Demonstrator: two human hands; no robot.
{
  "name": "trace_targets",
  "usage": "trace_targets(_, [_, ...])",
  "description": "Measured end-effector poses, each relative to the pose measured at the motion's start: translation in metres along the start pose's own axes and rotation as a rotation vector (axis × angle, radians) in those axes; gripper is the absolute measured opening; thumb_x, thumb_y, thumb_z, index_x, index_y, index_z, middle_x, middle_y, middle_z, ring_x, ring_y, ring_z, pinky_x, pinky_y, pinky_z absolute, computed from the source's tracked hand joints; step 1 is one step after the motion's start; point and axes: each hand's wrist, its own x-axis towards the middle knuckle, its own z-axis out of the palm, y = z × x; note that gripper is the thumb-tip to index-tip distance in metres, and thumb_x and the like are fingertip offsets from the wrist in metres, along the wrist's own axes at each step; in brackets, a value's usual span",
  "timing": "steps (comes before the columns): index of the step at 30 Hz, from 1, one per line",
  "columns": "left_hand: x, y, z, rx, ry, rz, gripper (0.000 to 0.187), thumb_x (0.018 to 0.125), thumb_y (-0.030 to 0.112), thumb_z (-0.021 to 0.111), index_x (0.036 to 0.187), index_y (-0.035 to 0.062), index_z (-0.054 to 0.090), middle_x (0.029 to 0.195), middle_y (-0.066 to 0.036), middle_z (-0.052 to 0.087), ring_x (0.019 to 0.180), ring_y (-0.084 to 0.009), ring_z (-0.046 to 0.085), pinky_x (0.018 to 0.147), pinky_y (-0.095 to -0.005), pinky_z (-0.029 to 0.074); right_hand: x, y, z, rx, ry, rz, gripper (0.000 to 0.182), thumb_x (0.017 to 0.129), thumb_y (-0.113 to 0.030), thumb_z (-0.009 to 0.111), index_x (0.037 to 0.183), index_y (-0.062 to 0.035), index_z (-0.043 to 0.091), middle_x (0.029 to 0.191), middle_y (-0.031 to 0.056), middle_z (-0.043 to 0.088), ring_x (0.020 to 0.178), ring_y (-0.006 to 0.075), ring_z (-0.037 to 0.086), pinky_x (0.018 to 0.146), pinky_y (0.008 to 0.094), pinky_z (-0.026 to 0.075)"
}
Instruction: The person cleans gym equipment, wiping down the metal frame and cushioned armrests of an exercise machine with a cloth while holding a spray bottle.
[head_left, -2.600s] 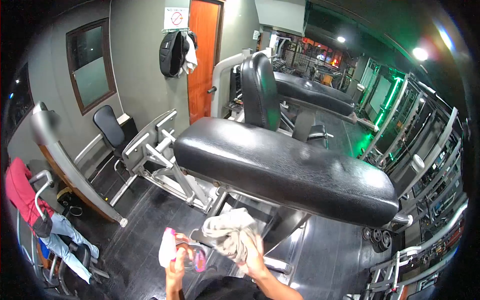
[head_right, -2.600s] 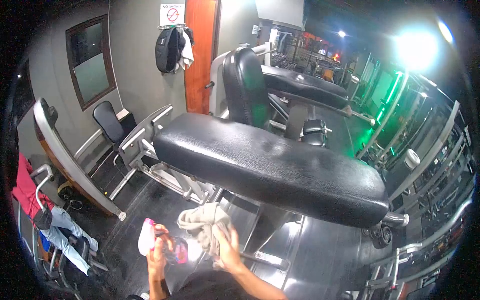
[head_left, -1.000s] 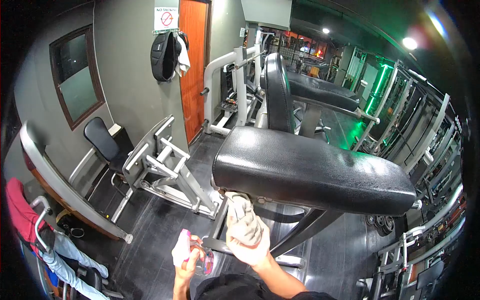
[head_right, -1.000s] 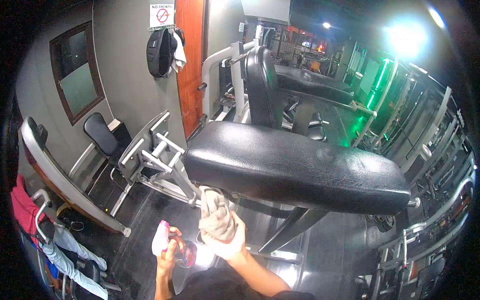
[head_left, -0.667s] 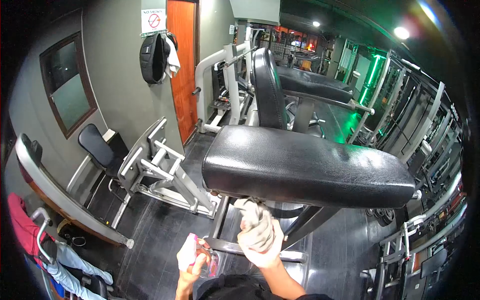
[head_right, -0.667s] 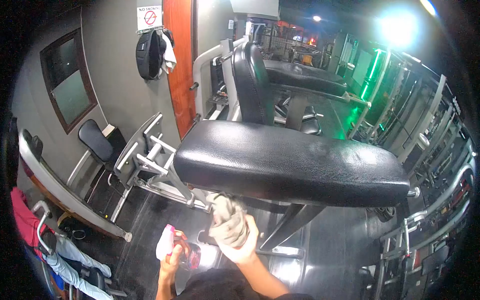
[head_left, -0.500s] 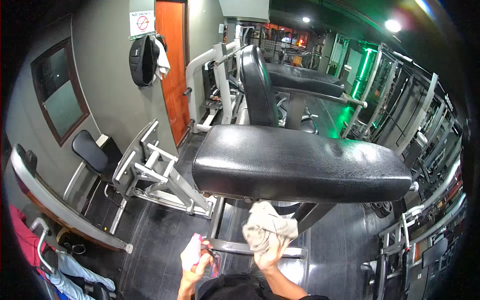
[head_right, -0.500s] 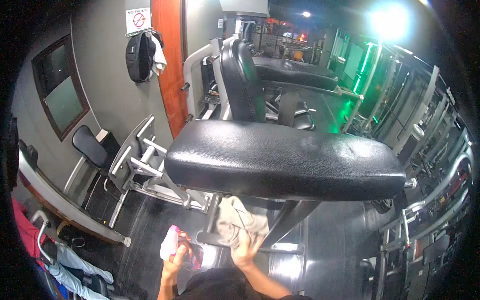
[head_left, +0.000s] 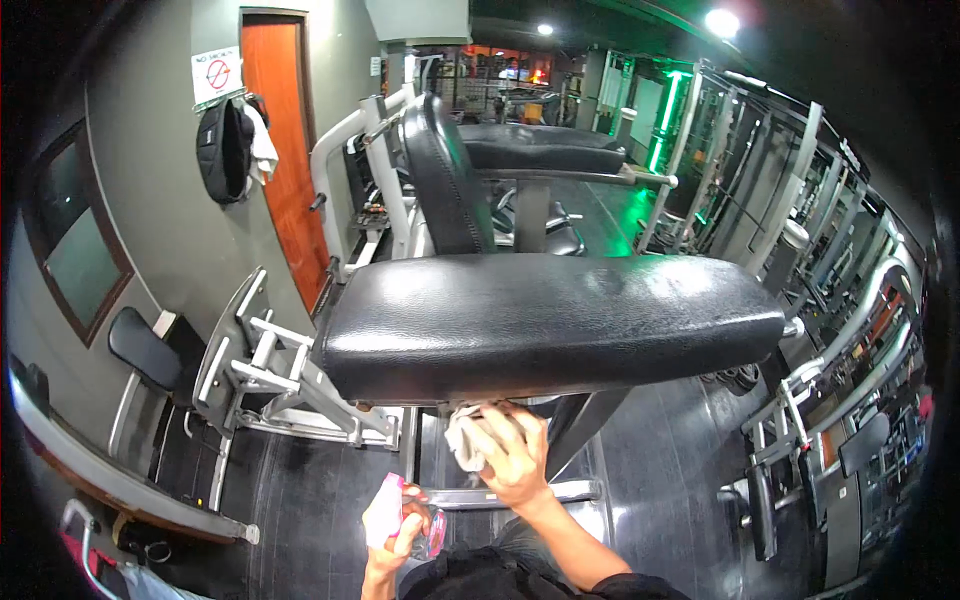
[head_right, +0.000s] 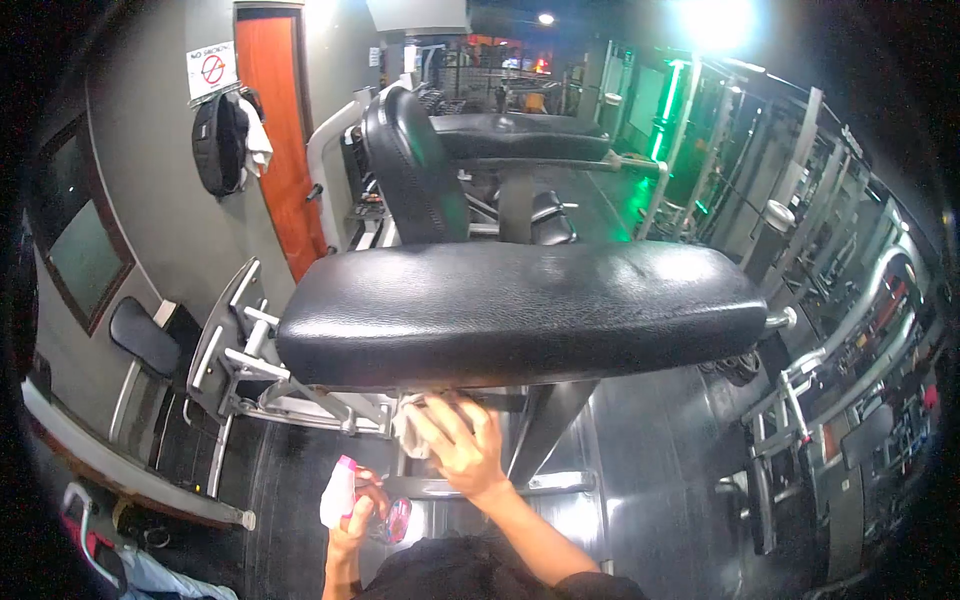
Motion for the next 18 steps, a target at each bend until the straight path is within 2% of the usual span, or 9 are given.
trace_targets(1, [0.001,-0.001,0.001,-0.005,-0.018,-0.004,0.032,0.084,0.008,0.061,0.109,-0.0068,0.047,0.068,-0.010,0.056,0.054,-0.0150,0.055,0.059,-0.0282,0.046,-0.002,0.008,-0.004,-0.055,0.020,-0.010,0.045,0.065,-0.009,0.061,0.109,-0.0211,0.066,0.113,-0.0027,0.059,0.099,0.0223,0.050,0.082,0.0344,0.040])
trace_targets(3, [0.005,-0.004,0.004,-0.050,-0.083,0.034,0.033,0.083,0.007,0.061,0.109,-0.0073,0.047,0.081,-0.015,0.056,0.055,-0.0156,0.055,0.054,-0.0272,0.046,-0.009,0.028,-0.010,-0.192,0.076,-0.063,0.040,0.066,-0.012,0.061,0.104,-0.0223,0.068,0.107,-0.0037,0.059,0.095,0.0202,0.048,0.081,0.0340,0.038])
trace_targets(7, [0.008,-0.009,0.008,-0.046,-0.135,0.006,0.034,0.082,0.006,0.061,0.109,-0.0079,0.046,0.092,-0.018,0.054,0.055,-0.0160,0.056,0.051,-0.0269,0.045,-0.032,0.071,-0.033,-0.367,0.156,-0.064,0.037,0.064,-0.017,0.064,0.101,-0.0218,0.069,0.110,0.0035,0.050,0.105,0.0246,0.042,0.084,0.0400,0.037])
trace_targets(12, [0.010,-0.023,0.014,-0.066,-0.168,-0.028,0.032,0.082,0.004,0.059,0.109,-0.0077,0.046,0.090,-0.017,0.054,0.054,-0.0167,0.056,0.050,-0.0272,0.046,-0.055,0.125,-0.089,-0.592,0.217,0.164,0.049,0.061,-0.010,0.059,0.110,-0.0058,0.064,0.119,0.0165,0.047,0.109,0.0341,0.044,0.092,0.0463,0.038])
trace_targets(13, [0.012,-0.025,0.015,-0.087,-0.192,-0.030,0.032,0.082,0.003,0.058,0.109,-0.0077,0.046,0.090,-0.018,0.054,0.054,-0.0170,0.057,0.051,-0.0276,0.046,-0.051,0.132,-0.104,-0.645,0.222,0.252,0.053,0.062,-0.003,0.057,0.115,-0.0006,0.060,0.123,0.0190,0.046,0.112,0.0367,0.044,0.096,0.0465,0.037])
trace_targets(15, [0.016,-0.027,0.021,-0.085,-0.243,-0.042,0.032,0.082,0.003,0.058,0.110,-0.0076,0.046,0.091,-0.018,0.054,0.054,-0.0170,0.057,0.051,-0.0281,0.046,-0.043,0.158,-0.131,-0.626,0.367,0.348,0.040,0.077,0.006,0.053,0.116,0.0032,0.057,0.124,0.0216,0.046,0.113,0.0376,0.044,0.096,0.0450,0.037])
trace_targets(16, [0.017,-0.027,0.023,-0.072,-0.267,-0.044,0.032,0.082,0.003,0.058,0.110,-0.0075,0.046,0.091,-0.018,0.054,0.055,-0.0171,0.057,0.052,-0.0285,0.046,-0.034,0.165,-0.145,-0.660,0.411,0.411,0.035,0.081,0.003,0.052,0.116,0.0041,0.056,0.125,0.0208,0.047,0.113,0.0359,0.045,0.096,0.0442,0.036])
trace_targets(18, [0.020,-0.028,0.026,-0.068,-0.298,-0.055,0.033,0.082,0.003,0.058,0.110,-0.0074,0.045,0.091,-0.019,0.054,0.055,-0.0171,0.057,0.052,-0.0287,0.046,-0.026,0.186,-0.171,-0.631,0.507,0.463,0.038,0.081,0.004,0.052,0.118,0.0007,0.056,0.122,0.0164,0.051,0.113,0.0323,0.047,0.096,0.0416,0.036])
